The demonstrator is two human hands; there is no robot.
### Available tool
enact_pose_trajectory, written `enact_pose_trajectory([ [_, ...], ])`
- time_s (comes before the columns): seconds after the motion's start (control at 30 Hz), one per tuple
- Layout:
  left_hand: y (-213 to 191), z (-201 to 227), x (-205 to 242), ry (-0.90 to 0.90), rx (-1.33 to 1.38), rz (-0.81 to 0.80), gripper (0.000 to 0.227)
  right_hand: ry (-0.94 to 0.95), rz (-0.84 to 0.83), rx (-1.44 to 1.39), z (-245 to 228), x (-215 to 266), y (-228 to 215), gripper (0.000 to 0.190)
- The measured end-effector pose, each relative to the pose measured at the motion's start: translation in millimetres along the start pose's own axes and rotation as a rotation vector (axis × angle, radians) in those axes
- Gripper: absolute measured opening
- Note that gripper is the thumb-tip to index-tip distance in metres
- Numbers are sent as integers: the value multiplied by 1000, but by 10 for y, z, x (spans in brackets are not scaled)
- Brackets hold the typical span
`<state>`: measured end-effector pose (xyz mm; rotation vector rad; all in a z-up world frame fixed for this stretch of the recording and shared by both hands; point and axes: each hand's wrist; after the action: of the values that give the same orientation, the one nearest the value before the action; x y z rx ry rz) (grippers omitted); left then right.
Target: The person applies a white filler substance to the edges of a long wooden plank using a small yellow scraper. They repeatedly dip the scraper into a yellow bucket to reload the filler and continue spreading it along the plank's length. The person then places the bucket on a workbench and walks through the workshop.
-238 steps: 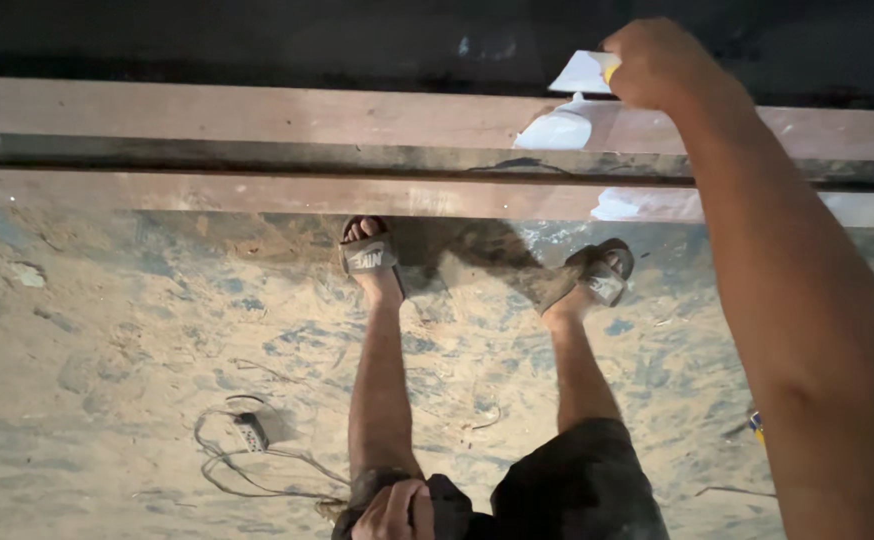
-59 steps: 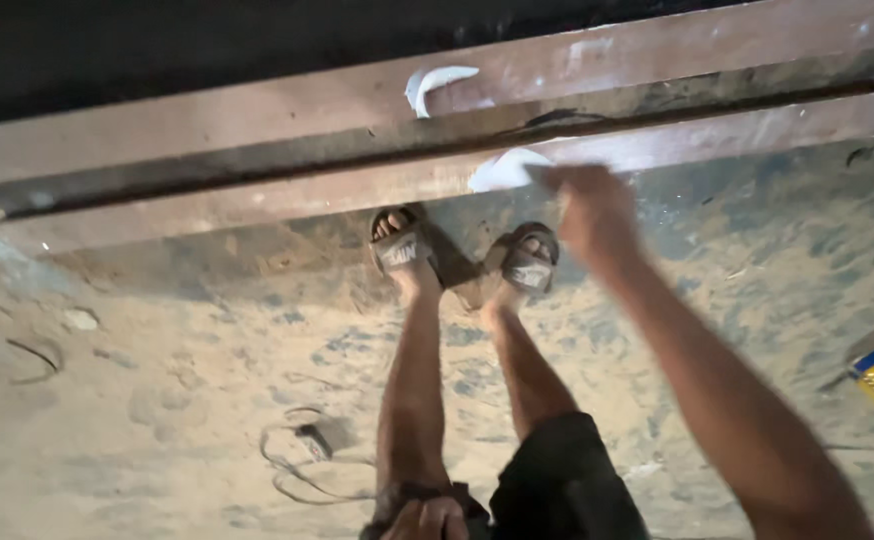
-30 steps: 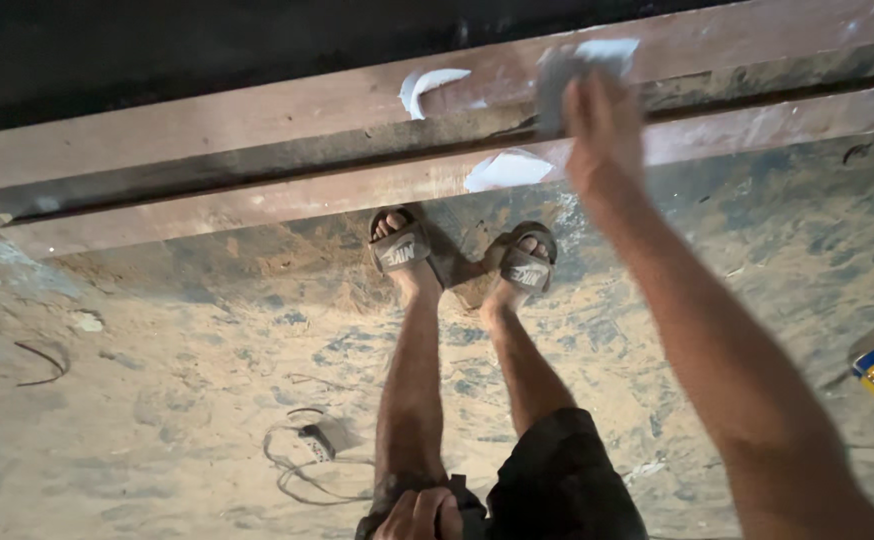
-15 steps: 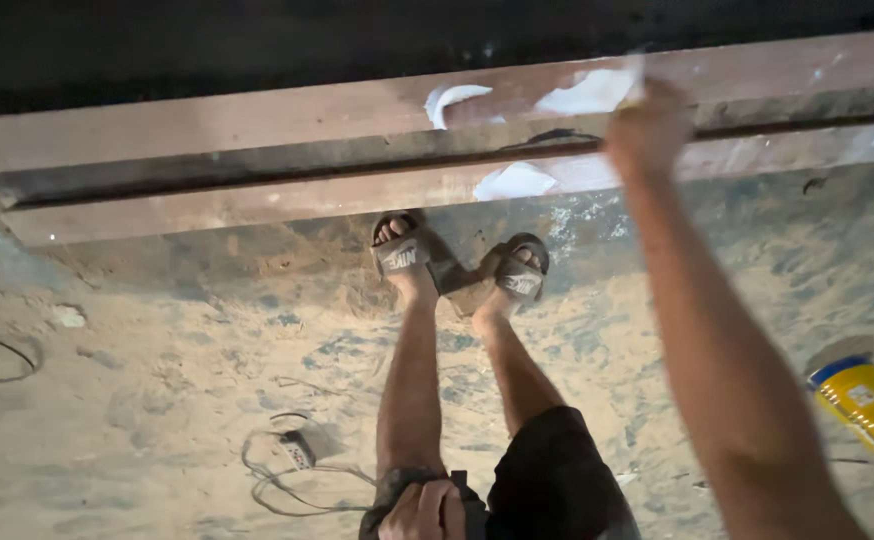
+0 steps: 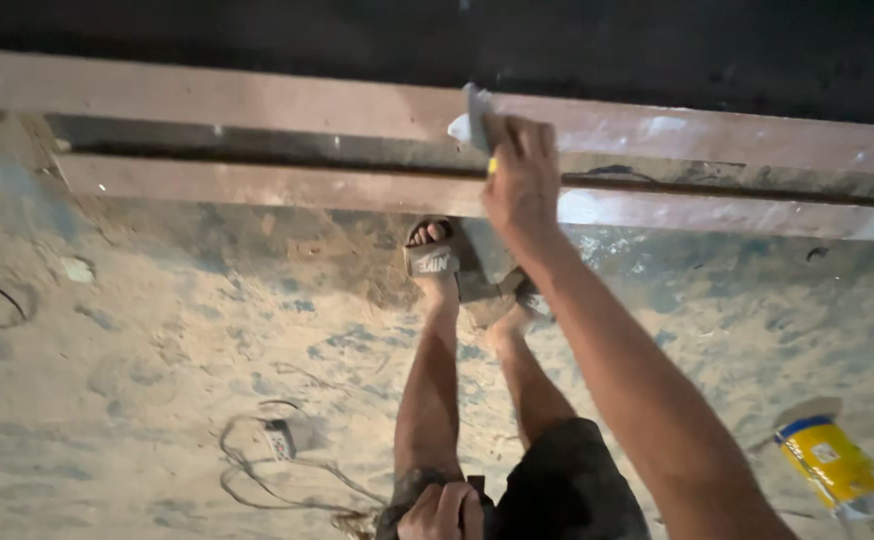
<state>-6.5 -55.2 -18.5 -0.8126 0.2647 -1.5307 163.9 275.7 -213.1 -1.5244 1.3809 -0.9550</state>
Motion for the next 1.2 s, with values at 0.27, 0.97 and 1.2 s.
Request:
enact_pose_trajectory([
  [0.27,-21,-43,-12,15,90,-19,6,-209,-243,48,555,398,-145,43],
  [0.97,-118,-33,-243,-4,7,-51,5,959,-53,-157,1735,419,-303,24],
  [1.2,-180,56,-340,-39,7,-111,7,318,-168,7,845,429,298,35],
])
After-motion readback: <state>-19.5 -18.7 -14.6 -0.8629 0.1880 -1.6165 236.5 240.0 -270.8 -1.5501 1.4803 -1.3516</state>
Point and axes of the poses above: each hand's wrist, its own x-axis away from the middle knuckle, its own y-axis out of the palm, z = x × y, and after that the axes turned 10 degrees about x, right-handed
